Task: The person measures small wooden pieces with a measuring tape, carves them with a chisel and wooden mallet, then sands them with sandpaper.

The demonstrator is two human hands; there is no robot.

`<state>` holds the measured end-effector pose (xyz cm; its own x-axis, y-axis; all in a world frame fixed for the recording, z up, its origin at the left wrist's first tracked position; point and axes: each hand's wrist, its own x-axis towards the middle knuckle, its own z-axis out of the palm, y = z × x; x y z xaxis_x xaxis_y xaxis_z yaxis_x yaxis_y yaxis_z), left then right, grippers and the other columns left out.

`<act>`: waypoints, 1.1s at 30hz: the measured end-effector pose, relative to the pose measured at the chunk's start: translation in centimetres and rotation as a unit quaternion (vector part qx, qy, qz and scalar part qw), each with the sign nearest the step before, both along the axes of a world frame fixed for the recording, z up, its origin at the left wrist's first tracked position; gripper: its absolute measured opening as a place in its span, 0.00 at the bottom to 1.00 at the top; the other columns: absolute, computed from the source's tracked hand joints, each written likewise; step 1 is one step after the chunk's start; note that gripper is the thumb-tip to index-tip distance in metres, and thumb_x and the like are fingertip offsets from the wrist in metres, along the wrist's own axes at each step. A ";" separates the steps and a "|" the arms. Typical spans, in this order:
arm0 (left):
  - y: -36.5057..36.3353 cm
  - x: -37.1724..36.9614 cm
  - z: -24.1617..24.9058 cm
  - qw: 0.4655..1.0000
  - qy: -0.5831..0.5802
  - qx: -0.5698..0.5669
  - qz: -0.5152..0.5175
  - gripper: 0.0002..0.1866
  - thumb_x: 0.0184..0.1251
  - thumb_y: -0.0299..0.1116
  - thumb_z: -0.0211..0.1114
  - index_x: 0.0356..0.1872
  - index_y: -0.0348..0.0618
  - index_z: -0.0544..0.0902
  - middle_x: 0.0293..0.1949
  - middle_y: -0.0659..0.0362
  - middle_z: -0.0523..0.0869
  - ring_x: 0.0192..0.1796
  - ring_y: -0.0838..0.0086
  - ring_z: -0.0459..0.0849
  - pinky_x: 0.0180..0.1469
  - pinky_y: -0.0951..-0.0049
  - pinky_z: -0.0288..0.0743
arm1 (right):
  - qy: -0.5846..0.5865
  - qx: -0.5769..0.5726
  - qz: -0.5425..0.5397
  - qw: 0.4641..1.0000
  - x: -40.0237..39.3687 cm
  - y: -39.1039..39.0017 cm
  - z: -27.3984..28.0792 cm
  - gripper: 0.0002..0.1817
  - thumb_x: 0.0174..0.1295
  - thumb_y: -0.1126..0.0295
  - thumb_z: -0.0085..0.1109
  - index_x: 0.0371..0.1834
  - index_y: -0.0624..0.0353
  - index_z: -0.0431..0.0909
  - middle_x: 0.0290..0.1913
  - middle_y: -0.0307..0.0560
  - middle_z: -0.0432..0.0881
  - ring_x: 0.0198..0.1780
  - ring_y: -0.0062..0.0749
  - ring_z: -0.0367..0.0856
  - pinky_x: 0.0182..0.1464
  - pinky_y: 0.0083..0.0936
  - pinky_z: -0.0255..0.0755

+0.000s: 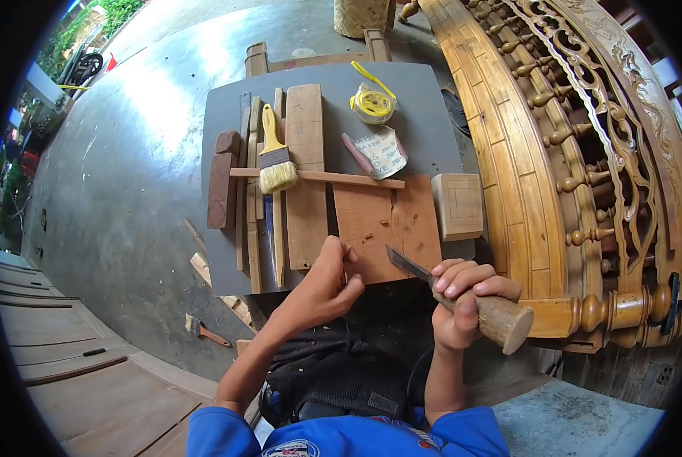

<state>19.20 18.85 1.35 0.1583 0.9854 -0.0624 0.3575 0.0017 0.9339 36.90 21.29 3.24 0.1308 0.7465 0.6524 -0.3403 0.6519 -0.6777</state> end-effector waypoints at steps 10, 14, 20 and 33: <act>0.7 -0.1 -1.5 0.979 0.161 0.125 0.003 0.17 0.53 0.24 0.63 0.46 0.37 0.74 0.40 0.51 0.77 0.44 0.59 0.76 0.48 0.65 0.71 | 0.037 -0.028 0.037 0.998 -1.1 0.2 1.6 0.17 0.57 0.72 0.61 0.38 0.57 0.59 0.27 0.47 0.72 0.27 0.31 0.74 0.34 0.32 0.75; 0.8 0.0 -2.1 0.952 0.224 0.201 0.053 0.17 0.50 0.25 0.65 0.45 0.39 0.77 0.40 0.52 0.78 0.43 0.60 0.78 0.45 0.65 0.73 | 0.013 -0.045 0.034 0.998 -1.1 0.0 1.4 0.17 0.56 0.73 0.61 0.39 0.57 0.59 0.27 0.47 0.74 0.27 0.31 0.75 0.34 0.29 0.74; 1.2 -0.1 -1.4 0.953 0.226 0.199 0.029 0.17 0.49 0.26 0.66 0.43 0.40 0.78 0.40 0.52 0.78 0.43 0.60 0.79 0.45 0.65 0.74 | 0.015 -0.060 0.017 0.998 -1.2 0.1 1.0 0.18 0.57 0.73 0.61 0.39 0.57 0.58 0.26 0.46 0.74 0.27 0.30 0.75 0.33 0.27 0.74; 1.2 -0.1 -1.7 0.960 0.215 0.177 0.032 0.12 0.48 0.29 0.70 0.32 0.38 0.78 0.34 0.55 0.79 0.38 0.61 0.78 0.41 0.66 0.73 | 0.026 -0.050 0.032 0.998 -1.6 -0.1 1.2 0.20 0.56 0.70 0.63 0.40 0.57 0.58 0.26 0.47 0.73 0.27 0.31 0.75 0.32 0.27 0.74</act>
<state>19.09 20.04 -0.34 0.1316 0.9639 0.2314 0.7194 -0.2535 0.6467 35.29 21.23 4.45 0.1137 0.8157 0.5672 -0.4154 0.5576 -0.7187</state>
